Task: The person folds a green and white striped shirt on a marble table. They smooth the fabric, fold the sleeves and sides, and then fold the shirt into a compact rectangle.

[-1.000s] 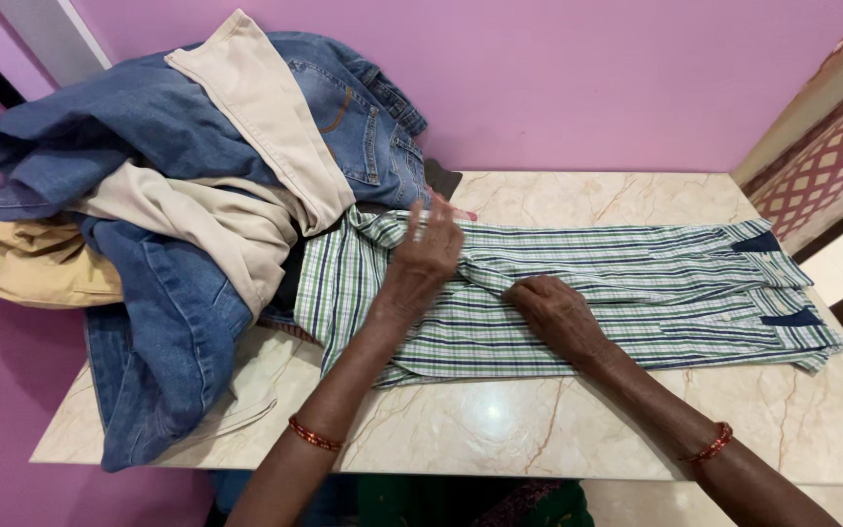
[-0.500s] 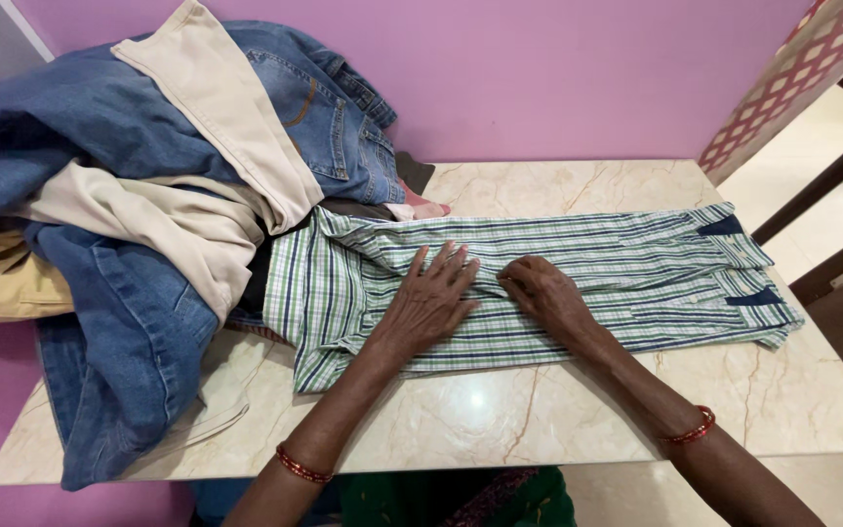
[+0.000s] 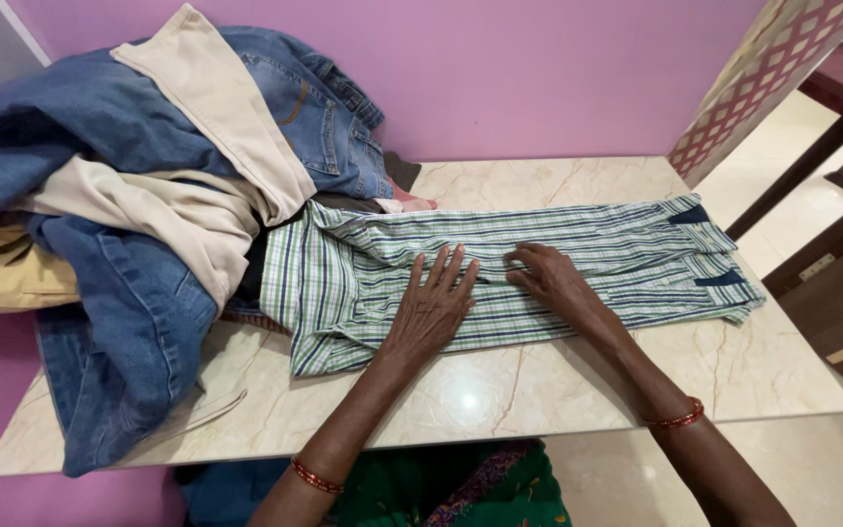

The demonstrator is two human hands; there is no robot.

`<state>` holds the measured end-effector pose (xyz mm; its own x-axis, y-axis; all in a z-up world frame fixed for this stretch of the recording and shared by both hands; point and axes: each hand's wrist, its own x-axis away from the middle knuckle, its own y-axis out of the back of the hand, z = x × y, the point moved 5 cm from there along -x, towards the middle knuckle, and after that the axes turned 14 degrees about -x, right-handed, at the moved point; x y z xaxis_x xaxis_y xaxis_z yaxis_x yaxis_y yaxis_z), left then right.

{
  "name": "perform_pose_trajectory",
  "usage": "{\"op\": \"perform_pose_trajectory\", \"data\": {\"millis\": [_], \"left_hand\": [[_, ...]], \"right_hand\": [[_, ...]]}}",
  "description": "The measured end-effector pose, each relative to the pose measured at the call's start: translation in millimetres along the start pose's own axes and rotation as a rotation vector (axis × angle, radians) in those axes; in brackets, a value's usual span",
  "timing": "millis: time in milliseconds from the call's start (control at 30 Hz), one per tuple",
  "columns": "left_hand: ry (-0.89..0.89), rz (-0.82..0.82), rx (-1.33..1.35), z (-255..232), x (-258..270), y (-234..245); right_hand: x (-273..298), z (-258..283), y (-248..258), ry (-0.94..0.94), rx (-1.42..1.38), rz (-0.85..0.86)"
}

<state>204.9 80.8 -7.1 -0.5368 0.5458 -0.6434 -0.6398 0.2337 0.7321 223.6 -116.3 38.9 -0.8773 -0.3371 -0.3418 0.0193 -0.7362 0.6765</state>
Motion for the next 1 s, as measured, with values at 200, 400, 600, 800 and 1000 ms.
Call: {"op": "perform_pose_trajectory", "data": {"millis": [200,400,600,800,1000], "left_hand": [[-0.037,-0.001,-0.115,-5.1,-30.1,-11.1],[-0.177,0.0,-0.367,-21.0,-38.6,-19.7],[-0.026,0.02,0.017,-5.3,-41.1,-11.5],[0.176,0.171,0.284,18.5,-67.2,-54.9],[0.261,0.501,0.274,31.7,-64.0,-117.8]], "right_hand": [[16.8,0.0,2.9,0.195,0.193,-0.105],[21.1,-18.7,6.4,0.285,0.228,0.014],[41.4,-112.9,123.2,-0.21,0.055,-0.358],[41.0,-178.0,165.7,-0.32,0.242,-0.526],[-0.1,-193.0,89.2,-0.286,0.322,-0.048]]}}
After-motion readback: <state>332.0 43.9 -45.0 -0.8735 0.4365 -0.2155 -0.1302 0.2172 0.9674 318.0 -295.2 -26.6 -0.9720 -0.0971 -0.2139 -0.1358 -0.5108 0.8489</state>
